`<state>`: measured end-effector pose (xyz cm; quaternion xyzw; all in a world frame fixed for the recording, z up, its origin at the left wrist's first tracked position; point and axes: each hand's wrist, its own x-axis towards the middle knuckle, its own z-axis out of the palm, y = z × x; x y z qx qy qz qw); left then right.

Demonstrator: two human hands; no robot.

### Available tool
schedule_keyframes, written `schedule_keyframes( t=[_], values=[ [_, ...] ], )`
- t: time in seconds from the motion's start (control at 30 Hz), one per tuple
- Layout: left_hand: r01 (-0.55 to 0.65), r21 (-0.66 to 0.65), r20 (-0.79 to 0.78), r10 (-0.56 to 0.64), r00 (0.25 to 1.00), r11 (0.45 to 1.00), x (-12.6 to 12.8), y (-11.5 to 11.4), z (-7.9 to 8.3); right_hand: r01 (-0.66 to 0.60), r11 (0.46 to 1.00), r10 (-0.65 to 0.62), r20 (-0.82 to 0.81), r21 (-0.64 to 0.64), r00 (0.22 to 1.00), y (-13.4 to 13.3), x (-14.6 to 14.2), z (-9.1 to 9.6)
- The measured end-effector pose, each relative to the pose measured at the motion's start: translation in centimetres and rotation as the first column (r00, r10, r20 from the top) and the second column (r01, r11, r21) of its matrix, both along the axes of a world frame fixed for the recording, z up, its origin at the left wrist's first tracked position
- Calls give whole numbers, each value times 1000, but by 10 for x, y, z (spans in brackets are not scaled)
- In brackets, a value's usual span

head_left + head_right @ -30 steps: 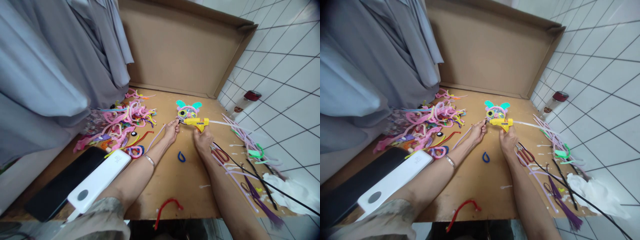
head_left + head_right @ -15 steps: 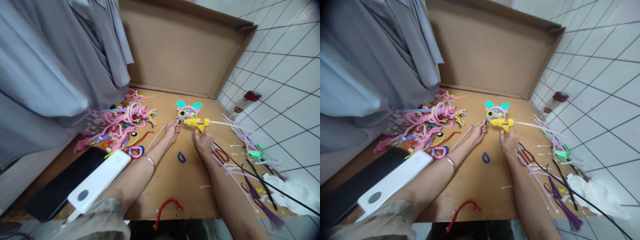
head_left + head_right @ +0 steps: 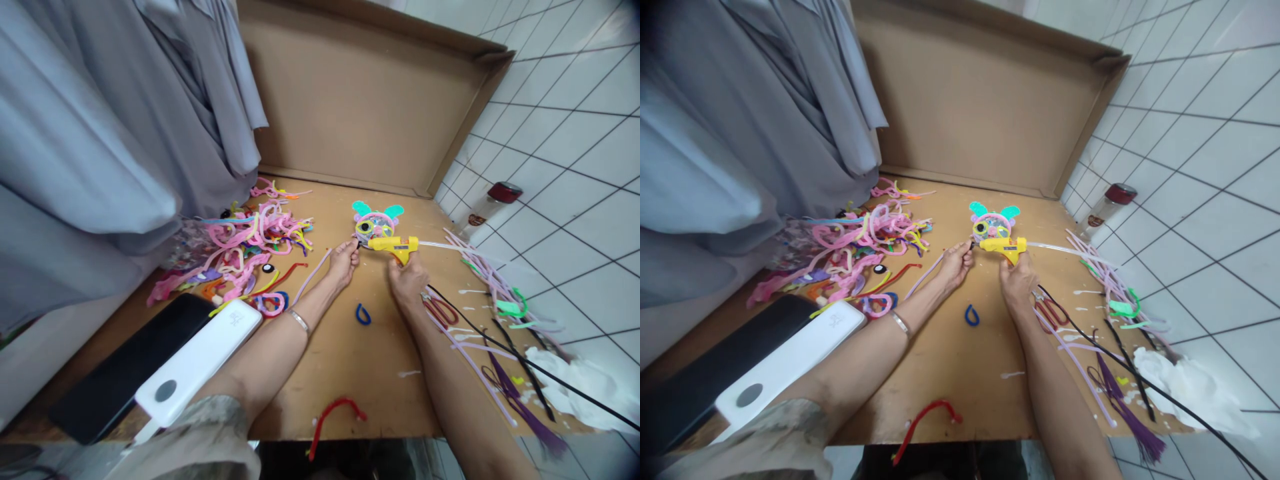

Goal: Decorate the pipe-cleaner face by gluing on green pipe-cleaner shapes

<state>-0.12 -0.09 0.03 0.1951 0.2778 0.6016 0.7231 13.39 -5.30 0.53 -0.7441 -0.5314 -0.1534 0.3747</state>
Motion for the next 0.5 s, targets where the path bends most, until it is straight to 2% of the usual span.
schedule_keyframes(
  t=[0.13, 0.33, 0.5],
  values=[
    [7, -6, 6, -7, 1000, 1000, -1, 0, 0, 21, 999, -23, -36, -32, 999, 1, 2, 2],
    [57, 2, 0, -57, 998, 998, -4, -1, 1, 243, 964, -259, -179, -106, 949, 2, 18, 13],
    [84, 31, -43, -83, 996, 996, -2, -4, 2, 342, 922, -383, -315, -179, 868, 4, 44, 15]
  ],
)
